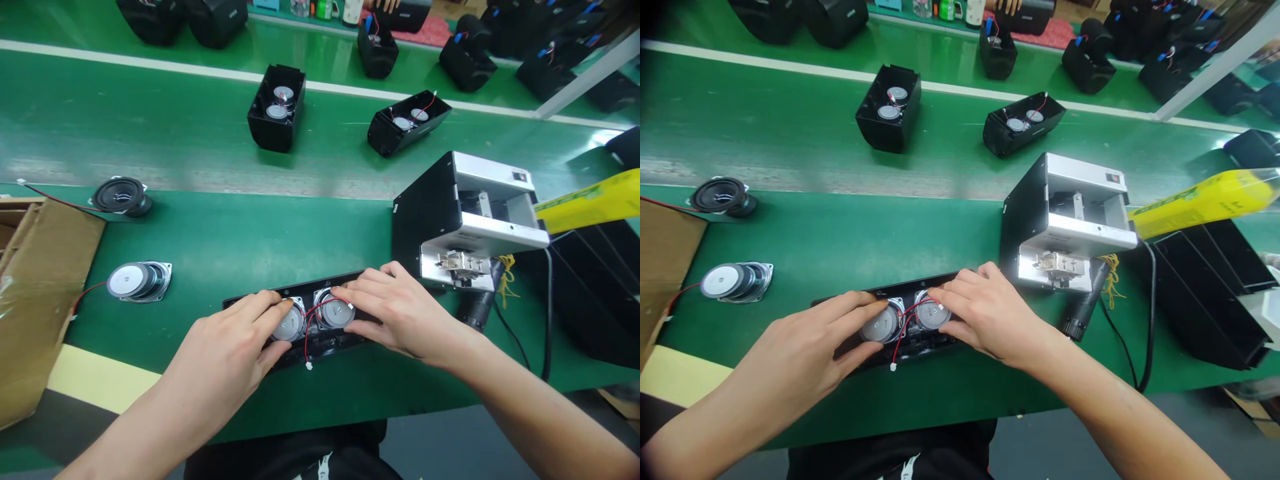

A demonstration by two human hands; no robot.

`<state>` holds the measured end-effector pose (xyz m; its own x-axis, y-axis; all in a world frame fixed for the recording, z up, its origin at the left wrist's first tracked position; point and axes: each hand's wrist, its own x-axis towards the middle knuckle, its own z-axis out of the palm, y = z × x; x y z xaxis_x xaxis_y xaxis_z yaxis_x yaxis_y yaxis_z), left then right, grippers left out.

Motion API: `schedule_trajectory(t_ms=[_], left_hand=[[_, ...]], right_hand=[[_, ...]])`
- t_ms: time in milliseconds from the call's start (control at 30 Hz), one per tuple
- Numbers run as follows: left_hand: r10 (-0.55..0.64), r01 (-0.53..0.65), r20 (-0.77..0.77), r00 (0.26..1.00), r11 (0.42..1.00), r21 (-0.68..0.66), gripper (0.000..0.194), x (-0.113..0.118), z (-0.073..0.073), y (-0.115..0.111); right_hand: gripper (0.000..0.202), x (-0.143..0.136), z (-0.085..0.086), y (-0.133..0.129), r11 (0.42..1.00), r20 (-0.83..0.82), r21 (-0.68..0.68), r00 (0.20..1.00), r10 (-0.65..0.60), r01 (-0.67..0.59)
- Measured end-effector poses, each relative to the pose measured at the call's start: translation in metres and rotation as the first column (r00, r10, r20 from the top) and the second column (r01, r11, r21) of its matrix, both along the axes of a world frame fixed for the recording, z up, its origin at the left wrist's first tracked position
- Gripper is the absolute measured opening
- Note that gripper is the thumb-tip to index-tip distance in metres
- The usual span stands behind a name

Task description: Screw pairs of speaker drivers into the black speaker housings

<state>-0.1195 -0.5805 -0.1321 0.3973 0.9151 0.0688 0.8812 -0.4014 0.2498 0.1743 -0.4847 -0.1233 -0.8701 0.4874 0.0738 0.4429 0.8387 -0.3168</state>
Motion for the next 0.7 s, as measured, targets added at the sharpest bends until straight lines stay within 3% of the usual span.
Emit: schedule_trajectory(t_ms=[167, 400, 700], left_hand=[[0.034, -0.035, 0.032, 0.999, 0.999, 0.010, 0.035, 0.0012, -0.0024, -0.0014], [-0.026, 0.028, -0.025, 0.999, 0.996, 0.088, 0.034, 0.0010, 0.0002, -0.0017], [-0.068, 0.069, -0.030, 0.997, 0.997, 0.027, 0.036, -0.0038, -0.0009, -0.0007]], right_hand=[[0.039, -0.0007, -0.0003, 0.0006, 1.000, -0.007, 0.016, 1.000, 0.007, -0.007], [0.039, 0.0004, -0.0004, -0.0001, 1.000, 0.009, 0.000, 1.000, 0.006, -0.006], [0.038, 0.0001, -0.0019, -0.0015, 1.000, 0.012, -0.003, 1.000, -0.005, 0.005]])
